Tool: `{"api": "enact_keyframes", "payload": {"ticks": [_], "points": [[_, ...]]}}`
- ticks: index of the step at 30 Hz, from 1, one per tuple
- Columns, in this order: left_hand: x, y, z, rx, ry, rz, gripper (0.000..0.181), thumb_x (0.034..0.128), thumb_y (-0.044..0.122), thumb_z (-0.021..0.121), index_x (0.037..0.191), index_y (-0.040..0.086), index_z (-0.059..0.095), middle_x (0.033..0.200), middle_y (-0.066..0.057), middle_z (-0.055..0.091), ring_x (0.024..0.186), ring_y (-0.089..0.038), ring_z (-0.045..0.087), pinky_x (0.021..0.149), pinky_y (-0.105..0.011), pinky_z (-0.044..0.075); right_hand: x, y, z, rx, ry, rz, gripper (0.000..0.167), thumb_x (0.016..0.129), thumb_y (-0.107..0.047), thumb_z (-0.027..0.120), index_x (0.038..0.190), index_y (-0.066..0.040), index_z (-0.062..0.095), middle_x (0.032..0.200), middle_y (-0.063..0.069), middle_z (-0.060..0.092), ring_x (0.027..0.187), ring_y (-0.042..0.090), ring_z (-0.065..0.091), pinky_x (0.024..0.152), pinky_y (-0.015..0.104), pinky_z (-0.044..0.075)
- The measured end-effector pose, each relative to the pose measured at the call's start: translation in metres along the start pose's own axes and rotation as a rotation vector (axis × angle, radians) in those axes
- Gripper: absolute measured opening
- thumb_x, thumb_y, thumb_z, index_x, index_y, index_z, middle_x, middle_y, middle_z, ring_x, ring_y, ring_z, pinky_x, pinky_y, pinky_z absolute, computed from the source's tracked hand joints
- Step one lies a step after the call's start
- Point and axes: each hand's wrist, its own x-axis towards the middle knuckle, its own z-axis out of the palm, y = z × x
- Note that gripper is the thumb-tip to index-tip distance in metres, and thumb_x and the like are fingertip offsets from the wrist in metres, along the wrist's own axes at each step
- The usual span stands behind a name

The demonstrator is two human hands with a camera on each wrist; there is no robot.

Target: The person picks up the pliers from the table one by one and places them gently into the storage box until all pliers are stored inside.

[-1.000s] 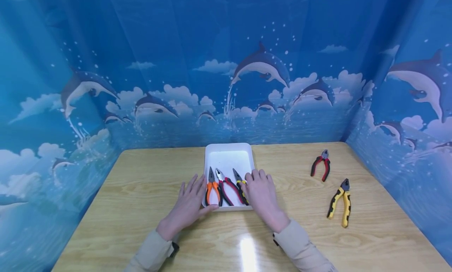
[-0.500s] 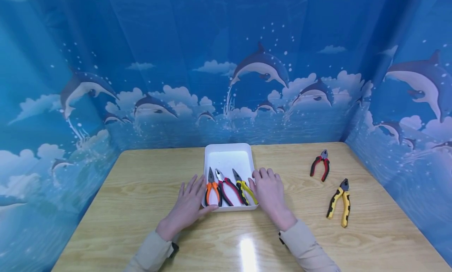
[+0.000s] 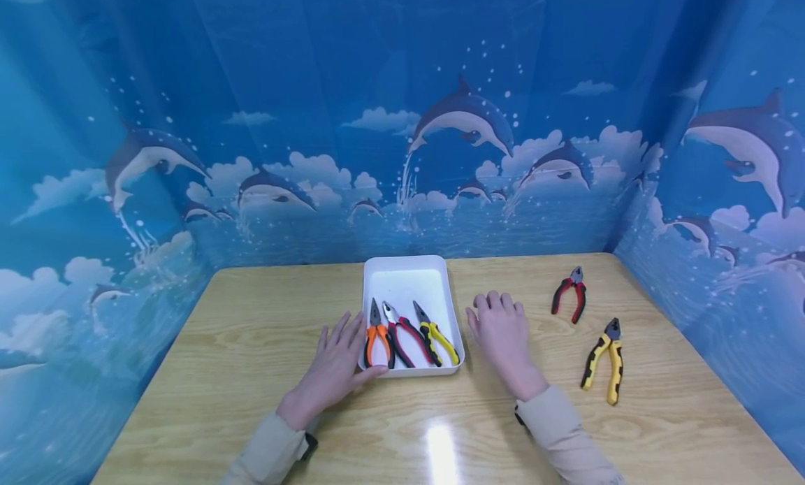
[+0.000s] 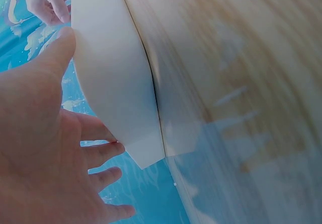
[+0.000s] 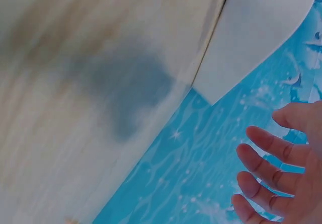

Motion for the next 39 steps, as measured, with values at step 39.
{"api": "enact_keyframes", "payload": {"ticks": [39], "points": [[-0.002, -0.002, 0.001, -0.020, 0.013, 0.017, 0.097, 0.0914, 0.068, 0.058, 0.157, 0.000, 0.033, 0.166, -0.018, 0.023, 0.154, -0.041, 0.015, 0.120, -0.068, 0.014, 0.015, 0.158, 0.021, -0.092, -0.627, 0.503, 0.070, 0.103, -0.031, 0.054, 0.131, 0.030, 0.034, 0.119, 0.053, 0.042, 0.108, 0.065, 0.048, 0.080, 0.069, 0.048]]}}
